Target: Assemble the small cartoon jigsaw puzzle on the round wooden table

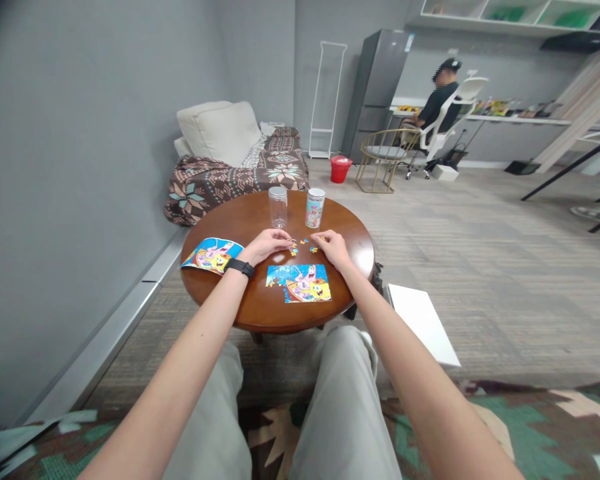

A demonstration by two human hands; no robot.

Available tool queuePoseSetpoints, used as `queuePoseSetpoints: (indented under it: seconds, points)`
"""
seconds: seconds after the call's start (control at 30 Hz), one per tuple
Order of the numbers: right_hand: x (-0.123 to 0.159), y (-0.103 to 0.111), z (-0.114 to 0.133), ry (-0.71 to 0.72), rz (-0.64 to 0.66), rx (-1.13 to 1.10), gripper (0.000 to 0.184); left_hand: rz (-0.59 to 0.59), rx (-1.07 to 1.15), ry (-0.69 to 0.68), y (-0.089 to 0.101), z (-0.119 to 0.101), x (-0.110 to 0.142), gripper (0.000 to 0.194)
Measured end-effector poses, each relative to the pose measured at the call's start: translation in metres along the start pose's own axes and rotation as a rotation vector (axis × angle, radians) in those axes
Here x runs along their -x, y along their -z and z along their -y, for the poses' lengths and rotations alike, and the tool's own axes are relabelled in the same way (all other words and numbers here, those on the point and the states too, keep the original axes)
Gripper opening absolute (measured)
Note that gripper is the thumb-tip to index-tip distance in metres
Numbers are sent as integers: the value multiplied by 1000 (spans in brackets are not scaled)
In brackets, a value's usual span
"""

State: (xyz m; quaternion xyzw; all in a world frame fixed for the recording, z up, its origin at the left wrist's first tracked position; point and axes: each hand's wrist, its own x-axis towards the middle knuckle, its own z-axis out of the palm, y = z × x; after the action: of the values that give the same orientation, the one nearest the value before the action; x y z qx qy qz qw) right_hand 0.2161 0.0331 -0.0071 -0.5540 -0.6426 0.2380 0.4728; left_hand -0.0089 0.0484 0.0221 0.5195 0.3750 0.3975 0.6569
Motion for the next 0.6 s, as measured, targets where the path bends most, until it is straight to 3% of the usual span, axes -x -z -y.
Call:
queuePoseSetpoints:
  seconds: [0.17, 0.33, 0.6]
  points:
    - [-2, 1, -3, 40, -2, 21, 21, 3, 7, 9, 2, 3, -3, 19]
    - [-3, 0, -6, -23, 5, -69, 26, 18, -34, -45, 4, 8, -4, 29]
    - [-1, -3, -3, -65, 15, -161, 23, 12, -13, 14, 3, 6, -5, 25]
